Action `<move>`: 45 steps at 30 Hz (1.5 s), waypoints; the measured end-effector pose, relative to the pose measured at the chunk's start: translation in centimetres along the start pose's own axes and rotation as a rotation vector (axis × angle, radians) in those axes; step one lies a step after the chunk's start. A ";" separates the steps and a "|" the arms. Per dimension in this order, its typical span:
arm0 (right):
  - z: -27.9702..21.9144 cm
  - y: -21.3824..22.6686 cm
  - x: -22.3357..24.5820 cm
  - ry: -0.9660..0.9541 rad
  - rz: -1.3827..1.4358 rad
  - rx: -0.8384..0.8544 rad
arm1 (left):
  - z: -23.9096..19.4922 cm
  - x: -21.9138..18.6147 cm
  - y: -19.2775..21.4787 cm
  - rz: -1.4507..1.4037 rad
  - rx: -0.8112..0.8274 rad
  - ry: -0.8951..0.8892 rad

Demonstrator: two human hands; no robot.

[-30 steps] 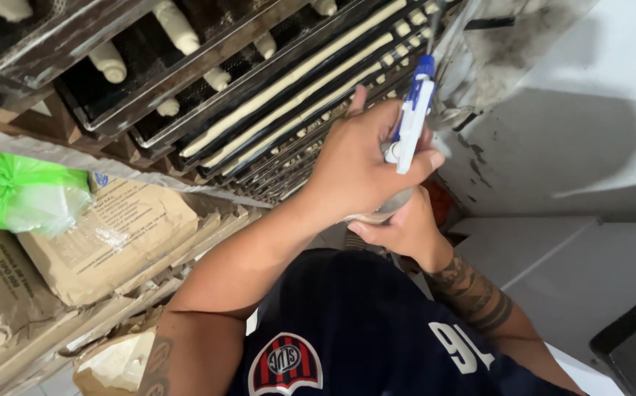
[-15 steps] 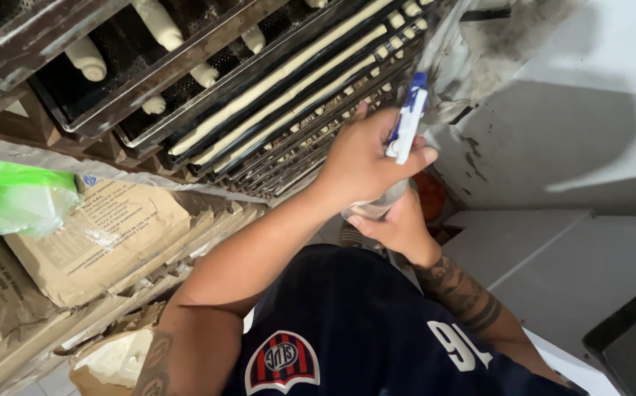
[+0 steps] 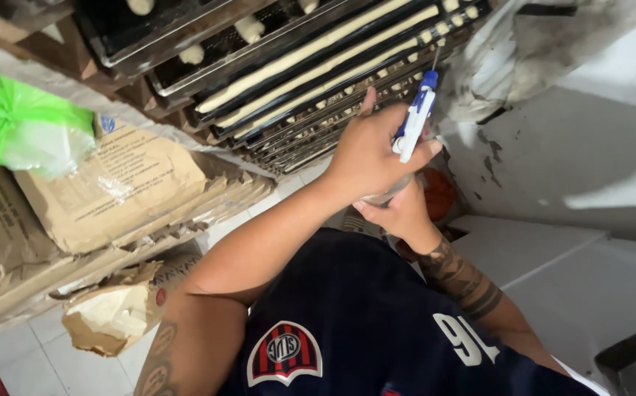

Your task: The person holds a spray bottle and sprays liquid onto trays of dough arranged on a metal rack. The person moves the bottle across the trays to apply the liquid evenly.

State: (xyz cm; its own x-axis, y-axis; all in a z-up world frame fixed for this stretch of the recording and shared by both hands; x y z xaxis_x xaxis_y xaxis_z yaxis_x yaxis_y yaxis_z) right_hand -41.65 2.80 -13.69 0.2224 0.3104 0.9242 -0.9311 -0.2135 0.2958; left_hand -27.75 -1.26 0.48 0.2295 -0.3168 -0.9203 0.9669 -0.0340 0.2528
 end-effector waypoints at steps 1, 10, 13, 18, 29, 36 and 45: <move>-0.4 -0.3 -0.5 -0.015 -0.012 -0.001 | -0.1 -0.1 0.2 0.007 -0.011 0.005; 0.9 -2.1 2.9 0.026 -0.028 0.162 | -3.5 0.9 2.8 -0.043 -0.048 0.091; 0.5 -4.0 4.0 0.008 -0.046 0.158 | -4.5 2.0 4.3 -0.002 -0.117 0.079; 0.8 -6.1 5.6 -0.008 -0.059 0.242 | -6.0 1.1 6.6 0.000 -0.150 0.050; 1.0 -9.8 9.0 -0.030 -0.051 0.423 | -11.2 1.0 10.9 0.017 -0.267 0.194; -0.1 -12.2 8.1 -0.059 -0.100 0.583 | -14.1 -0.4 12.9 0.081 -0.418 0.245; 0.1 -13.2 9.1 -0.048 -0.175 0.665 | -14.3 -1.7 14.4 0.067 -0.468 0.279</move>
State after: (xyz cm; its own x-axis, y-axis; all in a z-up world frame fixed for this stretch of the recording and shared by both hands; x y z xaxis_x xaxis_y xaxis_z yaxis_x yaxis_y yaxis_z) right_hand -27.36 8.36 -9.19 0.3801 0.3542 0.8544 -0.5081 -0.6919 0.5129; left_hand -12.65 12.39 1.43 0.2516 -0.0382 -0.9671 0.8809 0.4229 0.2125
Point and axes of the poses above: each hand's wrist, its own z-axis towards the middle knuckle, its own y-axis out of the back of the hand, x = y × z, the point moved 2 cm from there along z, towards the middle knuckle, and after that the axes turned 3 degrees about y, right-handed, at the moved point
